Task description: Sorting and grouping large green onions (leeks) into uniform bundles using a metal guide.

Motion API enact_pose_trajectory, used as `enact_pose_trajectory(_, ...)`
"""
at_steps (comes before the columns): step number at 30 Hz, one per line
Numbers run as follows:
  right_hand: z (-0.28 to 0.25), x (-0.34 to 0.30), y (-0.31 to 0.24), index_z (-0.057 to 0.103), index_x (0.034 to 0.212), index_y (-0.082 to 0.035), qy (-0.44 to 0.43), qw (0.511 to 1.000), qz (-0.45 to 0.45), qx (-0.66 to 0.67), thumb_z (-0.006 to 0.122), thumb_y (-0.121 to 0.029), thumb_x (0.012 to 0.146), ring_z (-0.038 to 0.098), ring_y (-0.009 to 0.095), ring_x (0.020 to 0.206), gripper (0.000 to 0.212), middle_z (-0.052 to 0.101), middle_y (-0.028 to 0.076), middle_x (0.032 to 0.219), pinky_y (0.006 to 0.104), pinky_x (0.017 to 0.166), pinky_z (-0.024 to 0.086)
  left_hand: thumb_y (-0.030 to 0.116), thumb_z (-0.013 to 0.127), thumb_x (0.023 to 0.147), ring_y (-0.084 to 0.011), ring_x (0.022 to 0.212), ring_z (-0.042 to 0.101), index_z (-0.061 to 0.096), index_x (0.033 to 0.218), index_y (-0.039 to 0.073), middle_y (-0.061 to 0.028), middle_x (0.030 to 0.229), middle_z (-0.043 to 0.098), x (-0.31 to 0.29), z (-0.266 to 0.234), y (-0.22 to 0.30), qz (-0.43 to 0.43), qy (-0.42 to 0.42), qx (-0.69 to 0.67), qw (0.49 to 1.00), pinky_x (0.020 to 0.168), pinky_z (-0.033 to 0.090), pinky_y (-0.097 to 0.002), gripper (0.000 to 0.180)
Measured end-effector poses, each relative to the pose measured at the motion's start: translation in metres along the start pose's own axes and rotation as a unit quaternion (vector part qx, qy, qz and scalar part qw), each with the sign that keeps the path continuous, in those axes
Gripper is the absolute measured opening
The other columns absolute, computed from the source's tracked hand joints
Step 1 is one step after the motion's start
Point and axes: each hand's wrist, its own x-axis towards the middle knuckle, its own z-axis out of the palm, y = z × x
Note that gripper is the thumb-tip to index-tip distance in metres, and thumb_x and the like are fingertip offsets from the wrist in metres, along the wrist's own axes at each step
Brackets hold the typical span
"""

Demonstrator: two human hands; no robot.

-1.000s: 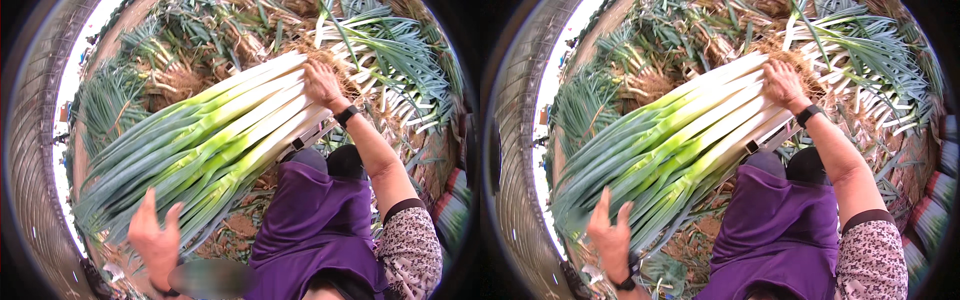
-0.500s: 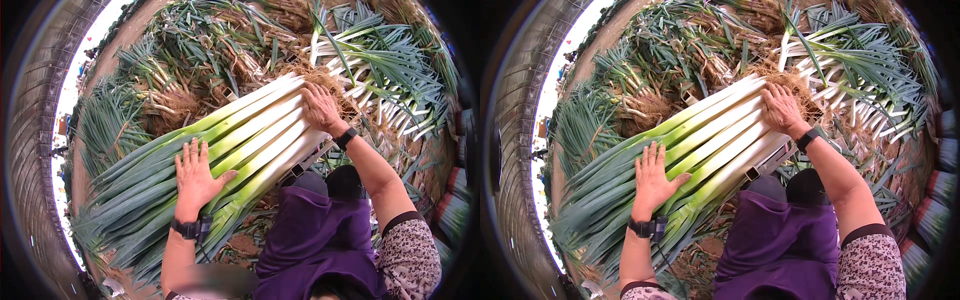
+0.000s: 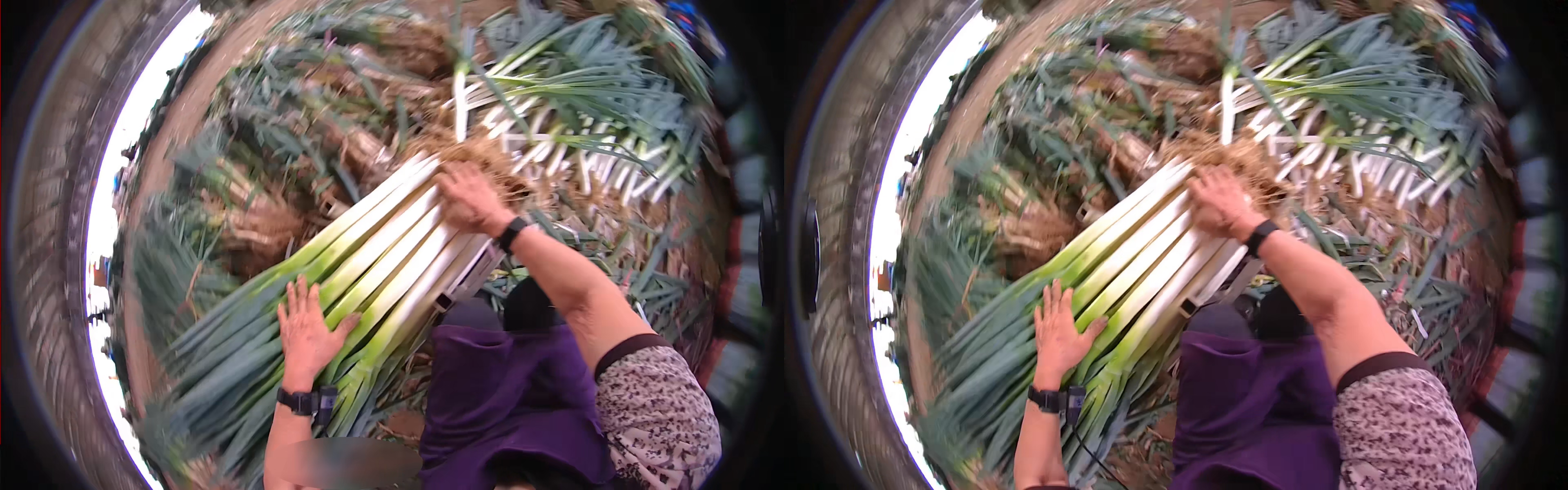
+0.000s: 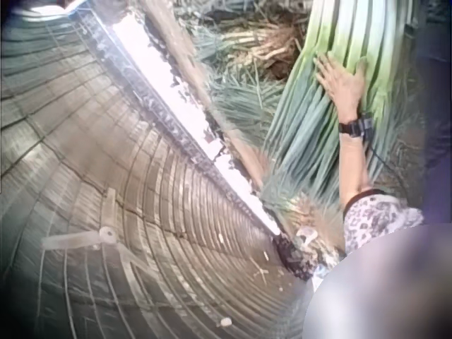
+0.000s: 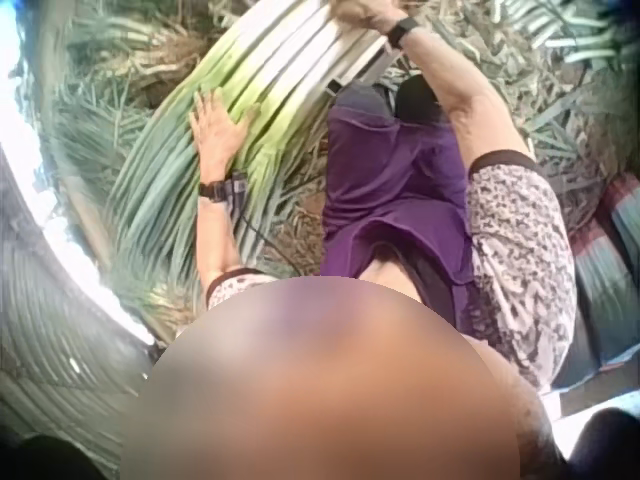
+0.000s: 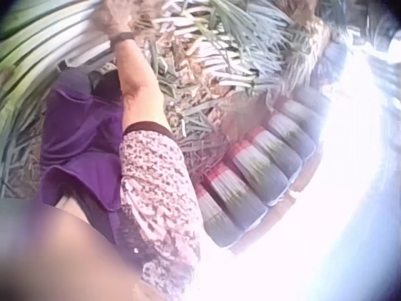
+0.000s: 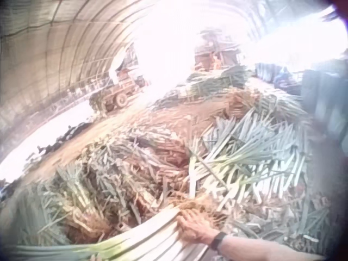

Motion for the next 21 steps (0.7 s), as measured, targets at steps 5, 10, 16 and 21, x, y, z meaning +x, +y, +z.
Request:
enact_pose_trajectory(5,0.052,0.011,-0.006,0.062,0.104,-0.008,0.144,0.989,-0.031,0.017,0.056,-0.022,0.073,0.05,0.035,0.118,0.034,0.058,0.02,0.118,0.0486,0.105,0.036,0.06,0.061,0.082,-0.0398,0.145,0.015,0.02,0.152,0.004,-0.0223,0.155,0.023,0.022,0.014,-0.015,-0.045,0.131,0.045,0.989,0.114,0.016,-0.0574,0.099)
enact_pose_trajectory(10,0.02,0.001,-0.004,0.055,0.122,-0.008,0.035,0.999,0.02,0.034,0.06,-0.028,0.069,0.046,0.036,0.125,0.057,0.052,0.02,0.128,0.0481,0.111,0.029,0.048,0.047,0.096,-0.0394,0.144,0.019,0.022,0.15,0.004,-0.0222,0.154,0.028,0.071,0.015,-0.033,-0.03,0.105,0.017,0.994,0.112,0.019,-0.0576,0.074)
enact_pose_trajectory(16,0.003,0.009,-0.012,0.054,0.118,-0.005,-0.024,0.997,0.045,0.064,0.057,-0.023,0.078,0.043,0.038,0.126,0.044,0.05,0.022,0.129,0.0482,0.11,0.028,0.053,0.035,0.098,-0.0317,0.132,0.043,0.049,0.136,0.003,-0.0176,0.14,0.049,0.074,0.037,-0.04,-0.044,0.032,0.013,0.998,0.11,0.027,-0.0477,0.064)
enact_pose_trajectory(21,-0.009,0.039,-0.032,0.043,0.14,-0.009,-0.107,0.986,0.093,0.086,0.046,-0.043,0.094,0.032,0.042,0.138,0.057,0.041,0.02,0.146,0.0525,0.115,0.021,0.054,0.034,0.098,-0.032,0.13,0.044,0.049,0.137,0.003,-0.0173,0.139,0.05,0.064,0.037,-0.043,-0.068,0.015,0.013,0.998,0.109,0.029,-0.0478,0.065)
